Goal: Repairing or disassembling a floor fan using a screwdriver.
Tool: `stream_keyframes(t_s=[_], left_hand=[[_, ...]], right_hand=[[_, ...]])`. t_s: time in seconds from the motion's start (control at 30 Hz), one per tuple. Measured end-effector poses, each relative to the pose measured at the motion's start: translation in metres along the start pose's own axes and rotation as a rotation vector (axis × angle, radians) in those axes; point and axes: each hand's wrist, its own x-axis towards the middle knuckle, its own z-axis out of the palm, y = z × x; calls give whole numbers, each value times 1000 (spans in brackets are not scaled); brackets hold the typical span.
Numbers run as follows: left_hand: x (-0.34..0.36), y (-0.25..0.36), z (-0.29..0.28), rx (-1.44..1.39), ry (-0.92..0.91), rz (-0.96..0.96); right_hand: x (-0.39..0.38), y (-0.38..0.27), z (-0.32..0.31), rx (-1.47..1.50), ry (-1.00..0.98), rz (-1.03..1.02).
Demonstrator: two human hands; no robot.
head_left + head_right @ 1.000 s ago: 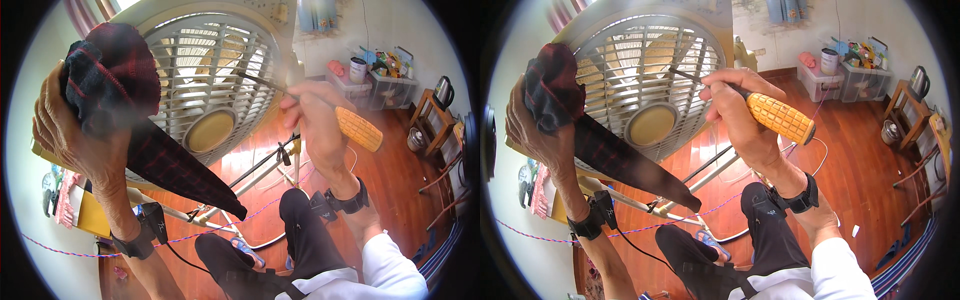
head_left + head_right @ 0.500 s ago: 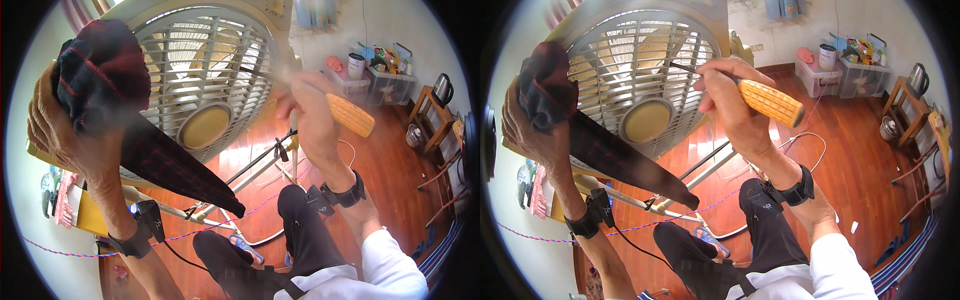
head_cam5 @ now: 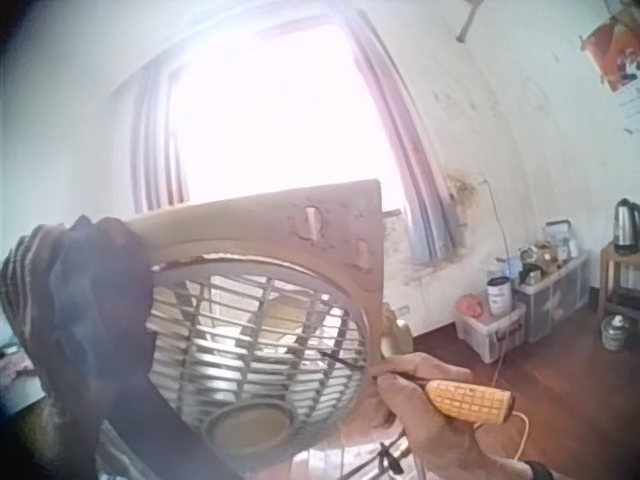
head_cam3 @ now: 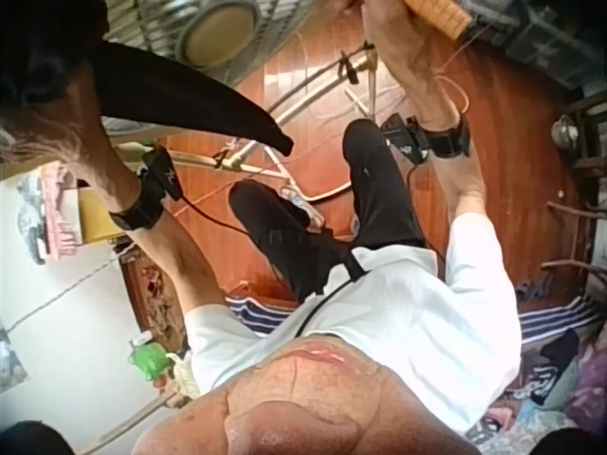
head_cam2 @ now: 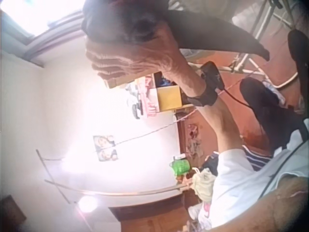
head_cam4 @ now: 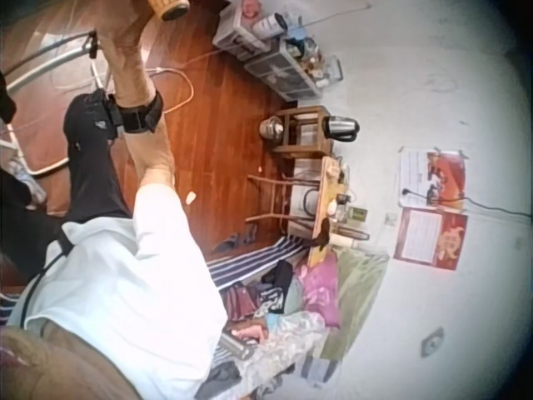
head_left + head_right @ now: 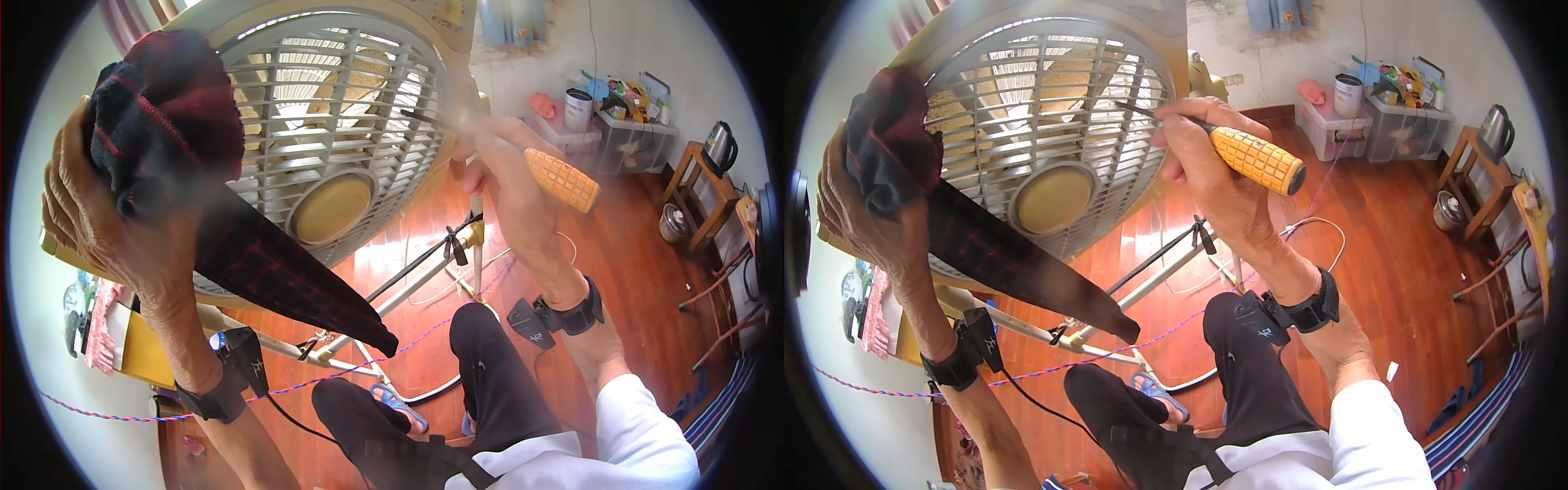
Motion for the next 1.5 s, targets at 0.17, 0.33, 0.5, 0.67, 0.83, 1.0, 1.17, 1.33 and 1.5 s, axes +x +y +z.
stream_keyframes(t_s=[0.17,0.33,0.5,0.67,0.83,1.0,1.17,1.33,1.5], left_hand=[[-2,-1,-1,-7,13,-14],[1,4,-1,-11,36,-8],[1,6,-3,-10,16,13],[1,0,0,-3,32,-11],[1,1,-1,2,30,-7],[0,-2,1,5,47,17],[1,-5,0,9,36,9],[0,1,1,-8,41,7],[2,1,-2,-22,52,5]], right_hand=[[-8,-11,12,102,1,39],[-2,5,-8,-192,-19,-112],[0,-7,-8,169,179,62],[7,-2,-4,225,244,15],[4,2,-10,167,193,-12],[8,3,-7,204,236,40],[11,8,-2,228,234,63],[19,27,-4,49,181,37],[21,28,-11,76,146,101]])
